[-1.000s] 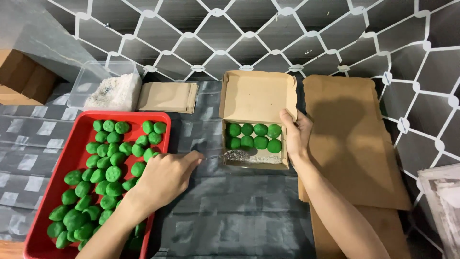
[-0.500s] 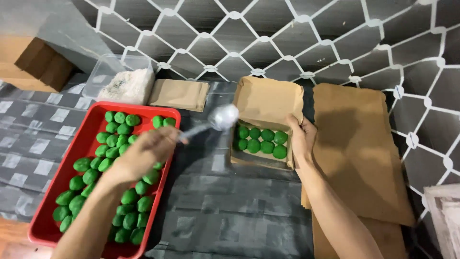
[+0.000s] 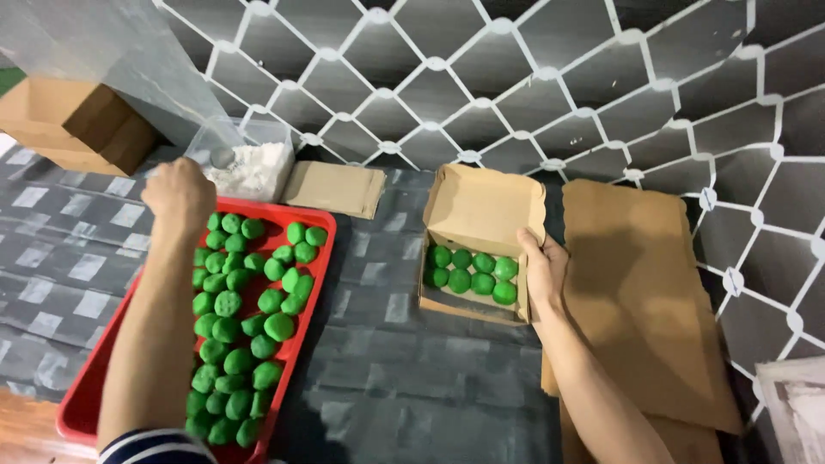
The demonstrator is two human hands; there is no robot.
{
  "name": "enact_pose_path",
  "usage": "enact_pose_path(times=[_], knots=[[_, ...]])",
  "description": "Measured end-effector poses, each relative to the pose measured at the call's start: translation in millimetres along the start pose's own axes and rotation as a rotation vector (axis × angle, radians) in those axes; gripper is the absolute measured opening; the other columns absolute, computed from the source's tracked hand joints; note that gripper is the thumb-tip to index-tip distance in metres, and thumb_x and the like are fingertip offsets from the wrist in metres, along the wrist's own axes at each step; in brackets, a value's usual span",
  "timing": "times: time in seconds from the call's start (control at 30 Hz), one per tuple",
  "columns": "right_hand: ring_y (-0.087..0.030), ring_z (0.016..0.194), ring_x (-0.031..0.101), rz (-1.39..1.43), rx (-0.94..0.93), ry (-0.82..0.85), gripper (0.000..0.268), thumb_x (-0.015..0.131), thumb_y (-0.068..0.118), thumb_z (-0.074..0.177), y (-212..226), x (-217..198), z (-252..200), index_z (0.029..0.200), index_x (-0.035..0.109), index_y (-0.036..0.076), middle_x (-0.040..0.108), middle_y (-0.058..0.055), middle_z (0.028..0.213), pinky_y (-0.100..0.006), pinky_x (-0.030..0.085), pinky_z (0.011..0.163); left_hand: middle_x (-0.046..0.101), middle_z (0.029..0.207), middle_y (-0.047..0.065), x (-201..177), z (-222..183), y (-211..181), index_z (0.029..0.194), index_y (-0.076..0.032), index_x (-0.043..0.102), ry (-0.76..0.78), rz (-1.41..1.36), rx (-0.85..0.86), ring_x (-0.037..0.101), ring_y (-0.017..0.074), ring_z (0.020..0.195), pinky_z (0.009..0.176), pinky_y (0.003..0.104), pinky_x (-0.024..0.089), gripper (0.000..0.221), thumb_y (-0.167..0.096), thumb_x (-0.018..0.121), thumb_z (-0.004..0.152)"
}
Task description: Packing green round food items from a tray into a cardboard box and adding white powder with a spoon.
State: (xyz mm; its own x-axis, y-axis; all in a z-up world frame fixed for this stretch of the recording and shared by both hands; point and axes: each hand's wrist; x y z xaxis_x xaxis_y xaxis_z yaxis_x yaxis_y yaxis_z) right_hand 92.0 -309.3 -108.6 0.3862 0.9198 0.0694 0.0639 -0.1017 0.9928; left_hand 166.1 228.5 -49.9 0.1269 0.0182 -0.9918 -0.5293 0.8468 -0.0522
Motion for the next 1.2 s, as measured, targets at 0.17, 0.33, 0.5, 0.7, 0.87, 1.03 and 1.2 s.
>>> enact_pose_path(times=[0.17, 0.33, 0.5, 0.7, 0.87, 1.03, 1.2], knots=[[-0.008, 0.055, 0.048, -0.075, -0.064, -0.017, 0.03, 0.079, 0.031, 0.09, -25, -7, 14, 0.072, 0.064, 0.013, 0.053, -0.002, 0.056, -0.023, 0.037, 0.055, 0.079, 0.106, 0.016, 56, 36, 0, 0.113, -0.007, 0.081, -0.113, 0.166, -0.015, 0.076, 0.0407, 0.096, 0.079, 0.051, 0.058, 0.036, -0.014, 0.053, 0.09], [-0.005, 0.055, 0.047, -0.046, -0.044, -0.024, 0.027, 0.077, 0.029, 0.089, -22, -3, 12, 0.073, 0.063, 0.014, 0.051, 0.002, 0.056, -0.02, 0.035, 0.054, 0.079, 0.105, 0.013, 58, 35, -10, 0.11, -0.011, 0.081, -0.091, 0.127, 0.029, 0.075, 0.0386, 0.099, 0.08, 0.05, 0.057, 0.037, -0.017, 0.055, 0.086], [-0.007, 0.052, 0.047, -0.058, -0.048, -0.016, 0.028, 0.077, 0.031, 0.09, -34, -8, 20, 0.073, 0.063, 0.014, 0.051, 0.0, 0.055, -0.021, 0.035, 0.053, 0.076, 0.113, 0.02, 59, 38, -18, 0.114, -0.008, 0.079, 0.054, -0.025, -0.045, 0.072, 0.0453, 0.105, 0.083, 0.054, 0.056, 0.043, -0.024, 0.057, 0.082], [-0.005, 0.052, 0.048, -0.046, -0.065, -0.012, 0.024, 0.077, 0.03, 0.089, -54, -13, 41, 0.076, 0.064, 0.015, 0.051, 0.001, 0.055, -0.019, 0.037, 0.053, 0.075, 0.103, 0.026, 38, 21, -10, 0.106, -0.007, 0.079, 0.081, -0.292, -0.067, 0.071, 0.0496, 0.102, 0.081, 0.057, 0.057, 0.037, -0.03, 0.058, 0.085], [-0.005, 0.054, 0.048, -0.061, -0.069, -0.017, 0.022, 0.077, 0.029, 0.089, -39, -11, 23, 0.076, 0.066, 0.014, 0.053, 0.002, 0.057, -0.02, 0.037, 0.052, 0.074, 0.096, 0.029, 27, -6, 6, 0.098, -0.012, 0.081, 0.044, -0.592, -0.026, 0.068, 0.0532, 0.1, 0.082, 0.058, 0.054, 0.029, -0.023, 0.054, 0.09], [-0.008, 0.055, 0.05, -0.074, -0.045, -0.039, 0.022, 0.077, 0.031, 0.089, -41, -10, 24, 0.078, 0.067, 0.015, 0.055, 0.0, 0.059, -0.021, 0.035, 0.052, 0.073, 0.092, 0.023, 9, -27, 26, 0.109, -0.018, 0.078, 0.137, -0.659, -0.116, 0.07, 0.0456, 0.096, 0.081, 0.056, 0.052, 0.034, -0.037, 0.053, 0.095], [-0.006, 0.057, 0.05, -0.098, -0.066, -0.046, 0.019, 0.076, 0.029, 0.089, -54, -17, 36, 0.078, 0.067, 0.016, 0.055, 0.002, 0.06, -0.021, 0.036, 0.054, 0.062, 0.065, 0.01, 18, -24, 48, 0.104, -0.019, 0.077, 0.172, -0.683, -0.208, 0.066, 0.0306, 0.069, 0.071, 0.044, 0.049, 0.032, -0.04, 0.054, 0.096]])
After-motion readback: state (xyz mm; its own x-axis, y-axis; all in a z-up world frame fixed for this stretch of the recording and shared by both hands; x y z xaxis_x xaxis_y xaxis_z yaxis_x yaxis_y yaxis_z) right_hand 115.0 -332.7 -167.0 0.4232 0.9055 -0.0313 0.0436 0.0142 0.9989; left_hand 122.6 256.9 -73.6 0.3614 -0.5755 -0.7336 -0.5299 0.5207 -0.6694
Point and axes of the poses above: each hand's wrist, its own z-axis towards the middle knuckle, its own x-axis out of the palm, y = z × x
